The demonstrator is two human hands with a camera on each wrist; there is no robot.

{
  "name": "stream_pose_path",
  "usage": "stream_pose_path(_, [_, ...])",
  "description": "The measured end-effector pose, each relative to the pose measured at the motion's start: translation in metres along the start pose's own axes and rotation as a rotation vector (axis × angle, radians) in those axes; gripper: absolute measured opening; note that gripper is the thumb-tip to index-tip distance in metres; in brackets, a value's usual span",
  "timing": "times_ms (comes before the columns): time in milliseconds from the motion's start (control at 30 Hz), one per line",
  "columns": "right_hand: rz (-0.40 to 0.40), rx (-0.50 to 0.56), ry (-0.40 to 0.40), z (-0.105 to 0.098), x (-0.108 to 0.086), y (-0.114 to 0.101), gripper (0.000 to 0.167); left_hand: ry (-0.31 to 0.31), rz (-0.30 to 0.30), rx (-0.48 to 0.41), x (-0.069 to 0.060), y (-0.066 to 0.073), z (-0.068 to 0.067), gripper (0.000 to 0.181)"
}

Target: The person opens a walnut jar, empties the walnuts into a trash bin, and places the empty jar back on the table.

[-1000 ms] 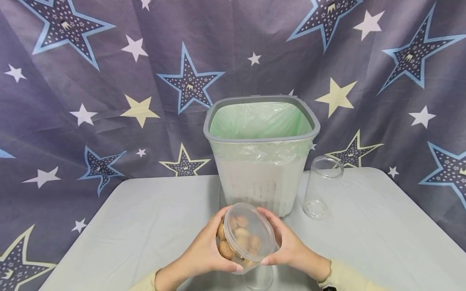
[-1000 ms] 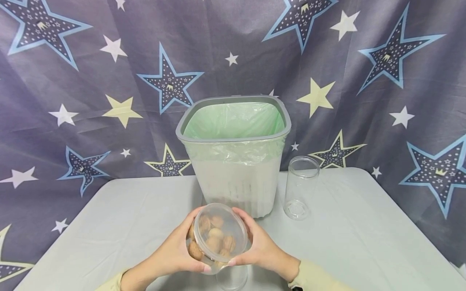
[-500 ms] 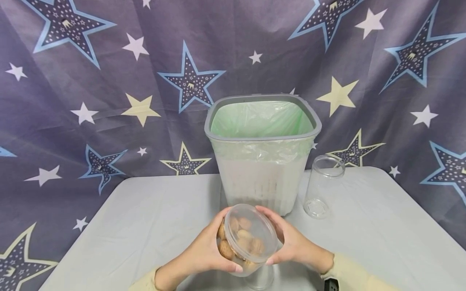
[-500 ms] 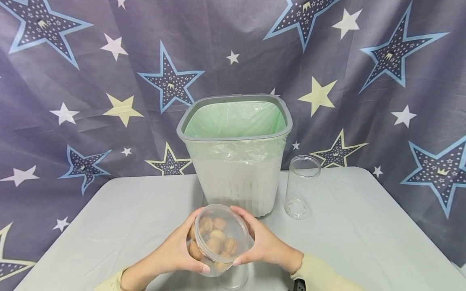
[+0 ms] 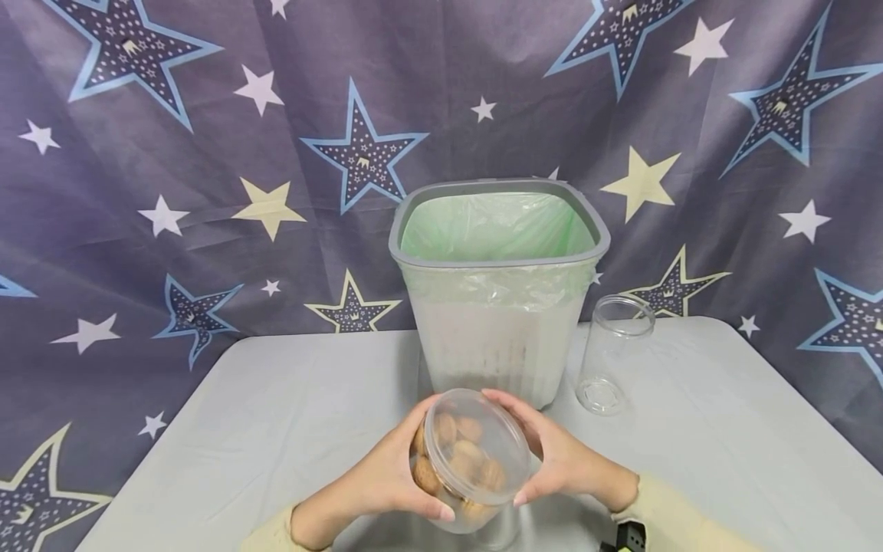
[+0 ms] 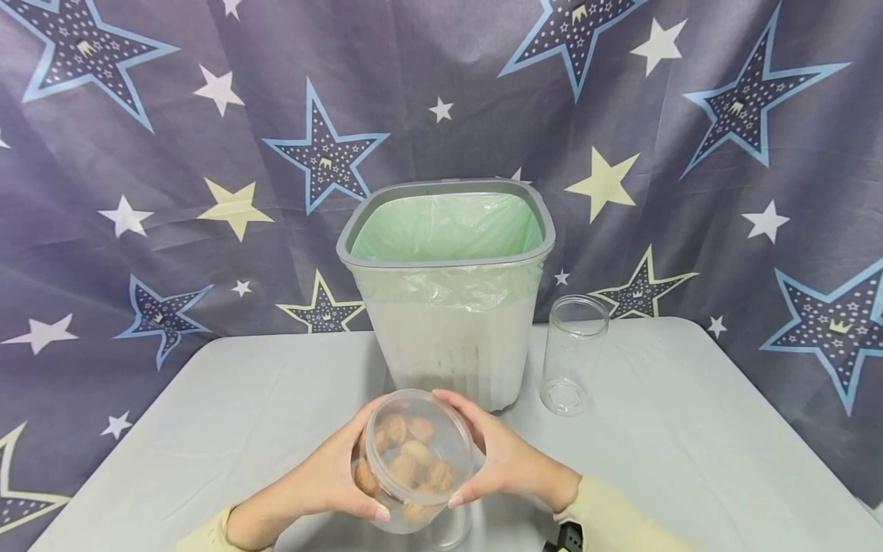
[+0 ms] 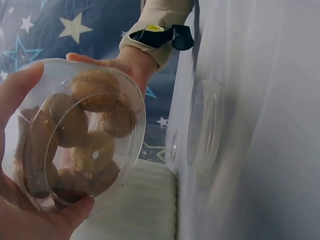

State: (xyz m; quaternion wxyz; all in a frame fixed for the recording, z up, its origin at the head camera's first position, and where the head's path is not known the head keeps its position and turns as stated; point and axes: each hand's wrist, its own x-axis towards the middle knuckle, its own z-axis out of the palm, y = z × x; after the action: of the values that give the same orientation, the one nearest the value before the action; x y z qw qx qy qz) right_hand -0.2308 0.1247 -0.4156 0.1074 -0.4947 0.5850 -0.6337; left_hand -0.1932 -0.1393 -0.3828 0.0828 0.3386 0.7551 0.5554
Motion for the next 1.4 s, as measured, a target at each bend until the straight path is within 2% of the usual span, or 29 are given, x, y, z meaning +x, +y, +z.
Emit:
stream_pose_path(167, [-0.002,0.016,-0.033,-0.003,0.001,-0.002,0.103,-0.037,0.024,-0.073,0.001,-0.001,0.0,0.108])
stream_pose_path(233, [-0.007,0.022,-0.044,-0.003,0.002,-0.002,0.103,-0.055,0.051,-0.093,0.002,-0.002,-0.001,0.107])
stream_pose_path(467, [-0.038,0.011,-0.086,-0.005,0.005,-0.006,0.104,-0.099,0.053,-0.154,0.004,0.002,-0.003,0.106])
stream_pose_path(633, [-0.041,0.006,-0.123,-0.005,0.007,-0.011,0.105,-0.157,0.124,-0.213,0.005,-0.001,-0.004,0.104])
stream_pose_path(1000, [-0.062,0.041,-0.213,-0.01,0.009,-0.013,0.108,-0.225,0.114,-0.335,0.006,-0.002,-0.004,0.1])
stream_pose_path(1233, [-0.06,0.025,-0.227,-0.01,0.009,-0.014,0.107,-0.241,0.128,-0.387,0.006,-0.002,-0.002,0.101])
stream_pose_path(1300, [-0.068,0.009,-0.22,-0.01,0.009,-0.014,0.107,-0.227,0.131,-0.385,0.006,-0.003,-0.002,0.101])
stream_pose_path(1400, [-0.091,-0.02,-0.182,-0.01,0.009,-0.014,0.105,-0.174,0.119,-0.366,0.005,-0.004,-0.002,0.103])
